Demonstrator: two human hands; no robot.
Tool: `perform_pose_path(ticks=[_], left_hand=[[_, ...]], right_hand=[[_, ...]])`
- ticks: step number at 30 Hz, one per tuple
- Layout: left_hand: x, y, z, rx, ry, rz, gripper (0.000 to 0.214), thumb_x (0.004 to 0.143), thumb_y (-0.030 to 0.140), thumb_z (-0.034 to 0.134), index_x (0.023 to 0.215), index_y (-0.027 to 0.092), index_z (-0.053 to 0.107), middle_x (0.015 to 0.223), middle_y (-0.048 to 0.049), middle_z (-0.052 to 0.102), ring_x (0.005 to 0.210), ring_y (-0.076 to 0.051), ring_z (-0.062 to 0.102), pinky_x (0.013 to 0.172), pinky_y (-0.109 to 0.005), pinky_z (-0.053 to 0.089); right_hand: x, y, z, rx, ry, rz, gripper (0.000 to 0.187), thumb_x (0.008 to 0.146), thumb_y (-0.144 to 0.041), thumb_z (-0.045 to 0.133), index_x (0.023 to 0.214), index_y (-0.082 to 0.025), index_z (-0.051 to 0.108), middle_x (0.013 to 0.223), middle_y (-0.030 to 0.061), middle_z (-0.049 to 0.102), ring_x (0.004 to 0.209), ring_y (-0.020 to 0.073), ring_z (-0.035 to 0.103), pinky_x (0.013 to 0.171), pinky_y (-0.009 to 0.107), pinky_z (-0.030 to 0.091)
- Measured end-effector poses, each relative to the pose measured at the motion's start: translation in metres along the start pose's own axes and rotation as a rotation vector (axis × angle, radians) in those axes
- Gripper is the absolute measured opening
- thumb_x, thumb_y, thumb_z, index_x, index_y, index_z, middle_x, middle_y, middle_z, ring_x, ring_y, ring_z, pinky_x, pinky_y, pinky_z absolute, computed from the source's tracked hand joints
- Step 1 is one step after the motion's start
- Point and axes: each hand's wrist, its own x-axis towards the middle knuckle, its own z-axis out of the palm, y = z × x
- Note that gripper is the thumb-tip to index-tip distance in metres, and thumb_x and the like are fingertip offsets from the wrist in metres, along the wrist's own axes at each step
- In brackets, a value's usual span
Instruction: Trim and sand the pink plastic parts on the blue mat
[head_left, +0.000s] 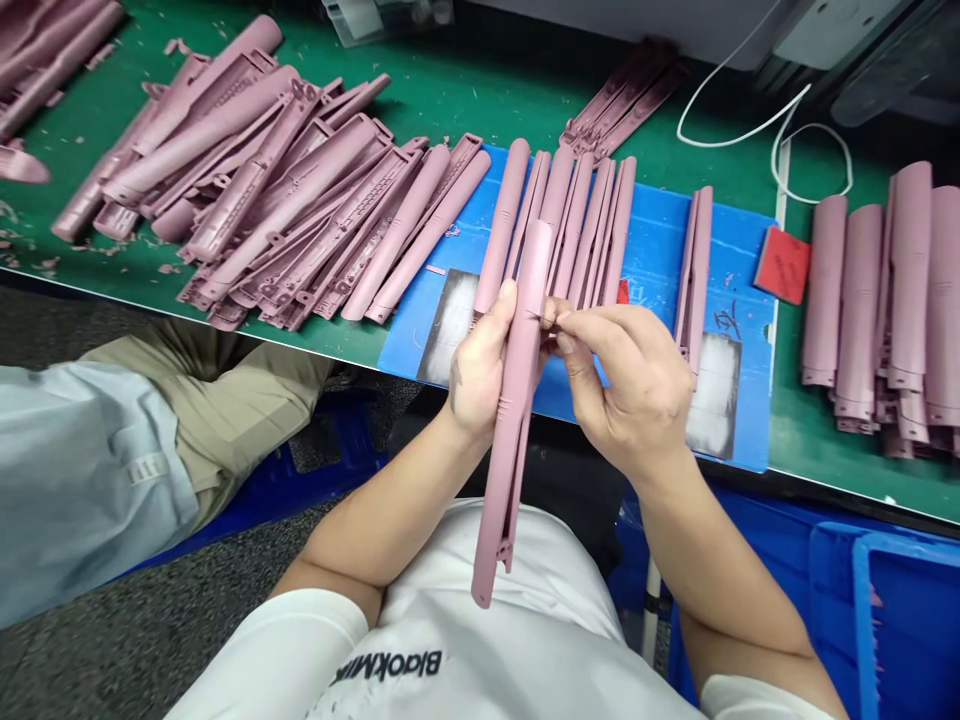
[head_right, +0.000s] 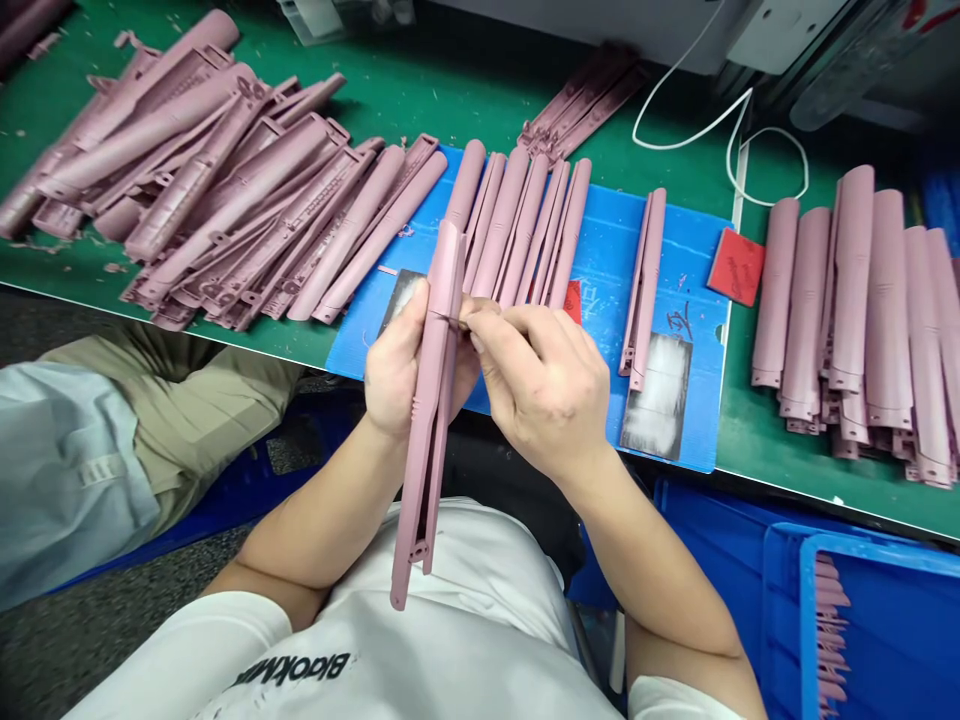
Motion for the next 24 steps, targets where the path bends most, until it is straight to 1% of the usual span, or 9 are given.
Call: perform_pose_path(ticks=[5, 7, 11, 12, 14, 16, 18, 20, 24], left_hand=[[-0.001, 0.001, -0.001, 0.014, -0.094, 0.027, 0.057, 0.117, 0.045, 0.035, 0.079, 0.018, 0.067, 0.08, -0.0087, 0.066, 0.08, -0.022, 0.072, 0.076, -0.035, 0.064], [-0.001, 0.002, 0.001, -0.004, -0.09, 0.039, 0.058, 0.117, 0.044, 0.036, 0.076, 0.017, 0.067, 0.082, -0.0097, 0.067, 0.081, -0.022, 0.072, 0.077, -0.035, 0.064], [-0.002, 0.004, 0.002, -0.033, -0.052, 0.025, 0.055, 0.114, 0.052, 0.047, 0.075, 0.018, 0.066, 0.087, -0.0113, 0.069, 0.086, -0.024, 0.072, 0.08, -0.036, 0.065], [-0.002, 0.005, 0.001, -0.026, -0.056, 0.028, 0.056, 0.114, 0.052, 0.047, 0.075, 0.018, 0.066, 0.089, -0.0116, 0.07, 0.088, -0.024, 0.073, 0.082, -0.037, 0.064], [-0.001, 0.005, 0.001, 0.008, -0.095, 0.045, 0.059, 0.116, 0.05, 0.04, 0.075, 0.017, 0.067, 0.095, -0.0122, 0.069, 0.091, -0.024, 0.073, 0.086, -0.037, 0.064], [-0.002, 0.004, 0.0, 0.039, -0.127, 0.052, 0.063, 0.118, 0.046, 0.032, 0.075, 0.017, 0.067, 0.096, -0.0118, 0.068, 0.091, -0.023, 0.072, 0.086, -0.036, 0.062], [-0.004, 0.003, 0.001, 0.055, -0.132, 0.048, 0.065, 0.118, 0.046, 0.029, 0.073, 0.017, 0.066, 0.092, -0.0107, 0.066, 0.089, -0.022, 0.071, 0.085, -0.034, 0.061], [-0.006, 0.001, 0.002, 0.072, -0.123, 0.048, 0.065, 0.118, 0.048, 0.03, 0.072, 0.018, 0.065, 0.089, -0.0097, 0.065, 0.088, -0.021, 0.069, 0.084, -0.032, 0.059], [-0.008, -0.001, 0.003, 0.082, -0.122, 0.033, 0.064, 0.117, 0.052, 0.034, 0.073, 0.018, 0.065, 0.09, -0.0098, 0.064, 0.088, -0.021, 0.067, 0.085, -0.031, 0.057]], right_hand=[[-0.001, 0.002, -0.003, -0.002, -0.03, -0.012, 0.024, 0.109, -0.019, 0.061, 0.127, -0.027, 0.077, 0.105, 0.0089, 0.078, 0.098, 0.0248, 0.074, 0.091, 0.039, 0.057], [-0.003, 0.0, -0.004, -0.006, -0.038, -0.029, 0.025, 0.108, -0.017, 0.062, 0.125, -0.027, 0.076, 0.104, 0.0086, 0.077, 0.096, 0.0243, 0.073, 0.088, 0.038, 0.055], [-0.01, -0.007, -0.007, -0.03, -0.052, -0.088, 0.022, 0.106, -0.014, 0.064, 0.121, -0.027, 0.073, 0.1, 0.0064, 0.077, 0.089, 0.0212, 0.07, 0.083, 0.035, 0.051], [-0.012, -0.008, -0.008, -0.029, -0.057, -0.107, 0.022, 0.105, -0.013, 0.065, 0.12, -0.026, 0.073, 0.098, 0.0058, 0.077, 0.087, 0.0206, 0.07, 0.082, 0.035, 0.051], [-0.012, -0.008, -0.012, -0.009, -0.069, -0.137, 0.021, 0.105, -0.011, 0.066, 0.119, -0.026, 0.072, 0.096, 0.0054, 0.077, 0.085, 0.0204, 0.069, 0.08, 0.035, 0.051], [-0.006, -0.003, -0.016, 0.015, -0.059, -0.137, 0.017, 0.106, -0.013, 0.065, 0.117, -0.025, 0.072, 0.097, 0.0063, 0.077, 0.087, 0.0214, 0.07, 0.08, 0.035, 0.053], [0.006, 0.006, -0.02, -0.001, -0.025, -0.102, 0.015, 0.11, -0.019, 0.061, 0.116, -0.024, 0.073, 0.1, 0.0077, 0.077, 0.091, 0.0232, 0.072, 0.083, 0.037, 0.055], [0.019, 0.016, -0.023, -0.051, -0.001, -0.064, 0.019, 0.113, -0.024, 0.055, 0.116, -0.024, 0.075, 0.101, 0.0085, 0.077, 0.094, 0.0246, 0.072, 0.085, 0.039, 0.056], [0.037, 0.025, -0.021, -0.097, -0.03, -0.06, 0.024, 0.115, -0.027, 0.052, 0.118, -0.024, 0.076, 0.103, 0.008, 0.075, 0.098, 0.0254, 0.072, 0.089, 0.041, 0.057]])
